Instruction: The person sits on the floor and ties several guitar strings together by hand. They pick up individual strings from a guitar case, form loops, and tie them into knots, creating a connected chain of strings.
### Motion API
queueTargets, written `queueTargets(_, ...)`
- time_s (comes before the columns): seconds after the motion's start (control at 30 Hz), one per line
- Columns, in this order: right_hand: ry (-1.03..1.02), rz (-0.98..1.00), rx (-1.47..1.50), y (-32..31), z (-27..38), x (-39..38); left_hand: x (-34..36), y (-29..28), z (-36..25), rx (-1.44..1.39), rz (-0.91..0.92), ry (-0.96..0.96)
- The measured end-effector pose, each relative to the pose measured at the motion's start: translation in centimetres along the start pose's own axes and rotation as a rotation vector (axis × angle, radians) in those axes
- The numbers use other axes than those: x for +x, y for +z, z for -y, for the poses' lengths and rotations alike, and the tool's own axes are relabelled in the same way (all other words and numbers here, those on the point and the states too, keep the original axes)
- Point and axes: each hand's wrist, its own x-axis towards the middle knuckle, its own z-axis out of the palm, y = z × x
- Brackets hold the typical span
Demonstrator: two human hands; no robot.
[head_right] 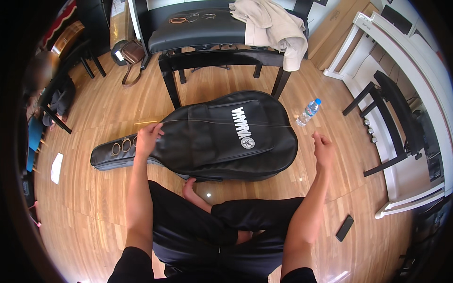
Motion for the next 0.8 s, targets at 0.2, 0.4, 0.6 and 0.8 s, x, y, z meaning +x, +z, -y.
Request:
queueTargets(0.2,0.111,0.245,0.319,2.9,-1.9,-1.5,-2.0,3.0,1.0,-0.508,0.424,-0.339)
queueTargets(0.4,0.181,0.383,0.234,6.1,-0.3,-4.8,-3.6,3.7,-1.3,-0.648,0.619,-0.414)
queueTargets(0.6,0.164,0.326,0.305,7.4,0.6,-5.9,-4.6,3.6,-1.6,-0.680,0.589,-0.394)
queueTargets(0.8,0.236,0.470,0.229,9.0,2.2,-7.4,-4.5,2.5,-1.2,-0.680,0.525,-0.425)
